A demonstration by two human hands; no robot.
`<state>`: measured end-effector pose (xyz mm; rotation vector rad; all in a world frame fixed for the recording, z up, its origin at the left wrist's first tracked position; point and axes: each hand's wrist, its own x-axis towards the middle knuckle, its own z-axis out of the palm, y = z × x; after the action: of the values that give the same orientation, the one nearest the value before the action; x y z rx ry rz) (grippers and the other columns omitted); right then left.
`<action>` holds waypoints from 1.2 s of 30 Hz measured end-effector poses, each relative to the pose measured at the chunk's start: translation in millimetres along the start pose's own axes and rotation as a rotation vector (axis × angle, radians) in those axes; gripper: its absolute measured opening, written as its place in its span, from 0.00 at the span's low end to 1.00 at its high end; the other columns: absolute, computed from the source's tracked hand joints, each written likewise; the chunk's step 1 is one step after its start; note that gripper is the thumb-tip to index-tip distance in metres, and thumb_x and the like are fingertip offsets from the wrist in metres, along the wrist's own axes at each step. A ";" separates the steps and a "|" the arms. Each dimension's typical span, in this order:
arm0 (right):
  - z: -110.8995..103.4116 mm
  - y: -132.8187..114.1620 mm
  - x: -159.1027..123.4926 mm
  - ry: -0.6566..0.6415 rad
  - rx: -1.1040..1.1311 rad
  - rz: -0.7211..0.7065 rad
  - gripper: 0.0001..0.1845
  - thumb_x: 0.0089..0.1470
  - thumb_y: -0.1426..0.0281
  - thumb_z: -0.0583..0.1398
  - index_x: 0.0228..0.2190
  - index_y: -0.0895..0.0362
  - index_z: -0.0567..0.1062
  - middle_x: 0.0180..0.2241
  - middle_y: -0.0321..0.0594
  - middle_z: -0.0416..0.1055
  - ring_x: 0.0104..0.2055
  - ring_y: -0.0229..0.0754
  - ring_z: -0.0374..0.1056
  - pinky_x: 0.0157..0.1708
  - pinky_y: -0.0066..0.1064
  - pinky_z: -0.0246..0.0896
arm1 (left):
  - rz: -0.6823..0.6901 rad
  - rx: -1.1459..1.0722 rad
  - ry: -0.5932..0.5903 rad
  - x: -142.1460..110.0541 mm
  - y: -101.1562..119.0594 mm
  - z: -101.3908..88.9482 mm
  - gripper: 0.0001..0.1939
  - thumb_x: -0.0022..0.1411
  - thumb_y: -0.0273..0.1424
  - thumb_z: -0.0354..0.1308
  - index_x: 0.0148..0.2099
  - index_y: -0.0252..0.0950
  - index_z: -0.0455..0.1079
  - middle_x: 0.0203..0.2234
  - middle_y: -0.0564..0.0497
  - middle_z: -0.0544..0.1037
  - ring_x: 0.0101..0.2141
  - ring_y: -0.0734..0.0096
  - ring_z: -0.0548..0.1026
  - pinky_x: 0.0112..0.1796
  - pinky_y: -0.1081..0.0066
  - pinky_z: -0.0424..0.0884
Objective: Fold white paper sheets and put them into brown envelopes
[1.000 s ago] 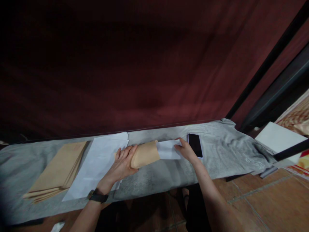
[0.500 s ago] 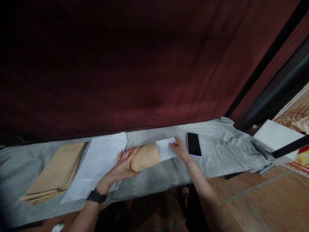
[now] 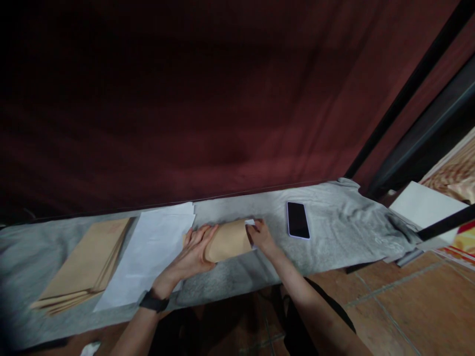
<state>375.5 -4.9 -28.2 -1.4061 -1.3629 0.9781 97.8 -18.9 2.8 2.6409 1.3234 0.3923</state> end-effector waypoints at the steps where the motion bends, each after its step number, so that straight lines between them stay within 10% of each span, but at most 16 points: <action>1: 1.4 -1.8 -1.0 -0.008 0.037 0.028 0.13 0.51 0.58 0.57 0.30 0.53 0.76 0.28 0.39 0.76 0.38 0.46 0.72 0.37 0.34 0.68 | 0.000 0.002 0.000 0.8 0.4 0.0 0.56 0.49 0.37 0.66 0.73 0.44 0.40 0.65 0.40 0.59 0.66 0.44 0.54 0.65 0.42 0.39; 15: 9.0 -20.3 -14.6 -0.241 0.361 0.276 0.12 0.45 0.55 0.66 0.27 0.50 0.79 0.25 0.39 0.77 0.34 0.51 0.76 0.37 0.40 0.70 | 0.027 -0.056 -0.061 5.4 7.0 0.4 0.54 0.49 0.35 0.66 0.73 0.46 0.42 0.66 0.42 0.59 0.68 0.47 0.52 0.66 0.42 0.40; 36: 9.3 -11.2 -3.1 -0.015 0.474 0.064 0.20 0.39 0.66 0.66 0.38 0.50 0.72 0.27 0.31 0.75 0.29 0.41 0.71 0.30 0.30 0.66 | 0.014 -0.064 -0.058 8.9 4.8 -1.3 0.55 0.49 0.41 0.70 0.73 0.49 0.44 0.70 0.42 0.50 0.69 0.47 0.46 0.65 0.40 0.38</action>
<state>363.3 -7.6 -20.0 -1.0868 -1.0115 1.2576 106.1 -14.6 6.7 2.5896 1.2549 0.3509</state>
